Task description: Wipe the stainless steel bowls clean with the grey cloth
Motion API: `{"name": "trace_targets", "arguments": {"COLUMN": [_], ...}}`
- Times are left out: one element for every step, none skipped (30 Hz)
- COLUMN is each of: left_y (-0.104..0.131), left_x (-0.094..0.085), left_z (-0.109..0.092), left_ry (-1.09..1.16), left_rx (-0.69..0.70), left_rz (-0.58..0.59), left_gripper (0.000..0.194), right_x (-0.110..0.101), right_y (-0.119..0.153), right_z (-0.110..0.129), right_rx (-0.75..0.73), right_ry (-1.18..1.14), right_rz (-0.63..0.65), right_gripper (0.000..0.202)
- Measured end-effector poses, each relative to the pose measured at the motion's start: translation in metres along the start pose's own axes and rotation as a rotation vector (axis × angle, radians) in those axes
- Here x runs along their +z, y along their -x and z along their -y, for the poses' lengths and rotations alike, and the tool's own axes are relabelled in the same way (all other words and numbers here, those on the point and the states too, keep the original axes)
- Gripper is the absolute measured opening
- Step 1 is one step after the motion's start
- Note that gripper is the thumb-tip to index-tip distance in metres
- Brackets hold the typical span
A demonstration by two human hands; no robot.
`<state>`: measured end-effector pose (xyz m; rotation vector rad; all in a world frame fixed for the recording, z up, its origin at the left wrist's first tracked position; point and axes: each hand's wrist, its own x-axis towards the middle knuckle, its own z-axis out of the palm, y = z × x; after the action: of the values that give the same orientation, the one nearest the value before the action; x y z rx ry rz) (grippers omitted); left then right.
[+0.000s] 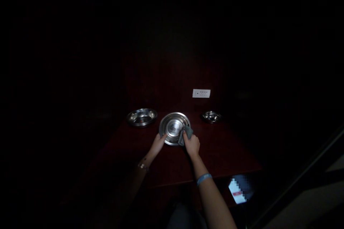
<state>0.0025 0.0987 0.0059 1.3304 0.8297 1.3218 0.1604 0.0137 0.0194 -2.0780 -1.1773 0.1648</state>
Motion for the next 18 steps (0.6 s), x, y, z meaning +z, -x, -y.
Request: {"name": "trace_targets", "arguments": {"left_y": [0.0001, 0.0003, 0.0004, 0.0005, 0.0006, 0.0006, 0.0006, 0.0006, 0.0006, 0.0005, 0.0003, 0.0000, -0.0003, -0.0007, -0.0012, -0.0016, -0.0021, -0.0025], "left_x": [0.0003, 0.0007, 0.0010, 0.0013, 0.0014, 0.0015, 0.0014, 0.0013, 0.0011, 0.0008, 0.0004, 0.0001, -0.0002, -0.0005, -0.0008, -0.0010, -0.0012, -0.0013], "left_z": [-0.0005, -0.0011, -0.0017, -0.0022, -0.0025, -0.0026, -0.0025, -0.0022, -0.0017, -0.0012, -0.0006, 0.0000, 0.0006, 0.0013, 0.0020, 0.0027, 0.0035, 0.0043], "left_ry": [0.003, 0.007, 0.011, 0.015, 0.017, 0.017, 0.016, 0.015, 0.013, 0.011, 0.010, 0.010, 0.009, 0.006, 0.001, -0.004, -0.008, -0.013], "left_rx": [-0.020, -0.035, -0.039, -0.038, -0.036, -0.035, -0.034, -0.033, -0.033, -0.034, -0.035, -0.035, -0.037, -0.038, -0.039, -0.037, -0.035, -0.032], "left_rz": [-0.007, -0.011, -0.013, -0.012, -0.012, -0.010, -0.008, -0.005, -0.002, 0.001, 0.001, 0.001, -0.001, -0.002, -0.003, -0.001, 0.001, 0.002], "left_gripper": [0.019, 0.019, 0.020, 0.020, 0.021, 0.021, 0.021, 0.021, 0.021, 0.021, 0.021, 0.021, 0.021, 0.020, 0.019, 0.019, 0.018, 0.018], "right_x": [0.0000, 0.0000, -0.0001, -0.0001, -0.0002, -0.0002, -0.0003, -0.0003, -0.0004, -0.0004, -0.0005, -0.0006, -0.0008, -0.0009, -0.0010, -0.0011, -0.0012, -0.0013], "right_y": [0.0000, -0.0001, -0.0001, -0.0001, -0.0001, -0.0001, 0.0000, 0.0000, 0.0000, 0.0001, 0.0001, 0.0002, 0.0003, 0.0004, 0.0005, 0.0007, 0.0008, 0.0010], "right_z": [-0.0001, -0.0001, -0.0001, -0.0002, -0.0002, -0.0002, -0.0002, -0.0002, -0.0001, -0.0001, 0.0000, 0.0002, 0.0003, 0.0004, 0.0005, 0.0006, 0.0006, 0.0005], "right_rx": [0.003, 0.006, 0.008, 0.009, 0.009, 0.010, 0.011, 0.012, 0.014, 0.016, 0.017, 0.018, 0.019, 0.018, 0.018, 0.016, 0.013, 0.010], "right_ry": [-0.012, -0.025, -0.035, -0.039, -0.039, -0.039, -0.038, -0.037, -0.035, -0.031, -0.026, -0.019, -0.012, -0.007, -0.002, 0.000, 0.001, 0.001], "right_rz": [0.006, 0.014, 0.019, 0.021, 0.020, 0.018, 0.015, 0.014, 0.012, 0.011, 0.012, 0.013, 0.014, 0.015, 0.016, 0.017, 0.017, 0.017], "right_gripper": [0.057, 0.057, 0.057, 0.057, 0.057, 0.058, 0.058, 0.058, 0.058, 0.058, 0.058, 0.059, 0.059, 0.059, 0.060, 0.060, 0.060, 0.059]}}
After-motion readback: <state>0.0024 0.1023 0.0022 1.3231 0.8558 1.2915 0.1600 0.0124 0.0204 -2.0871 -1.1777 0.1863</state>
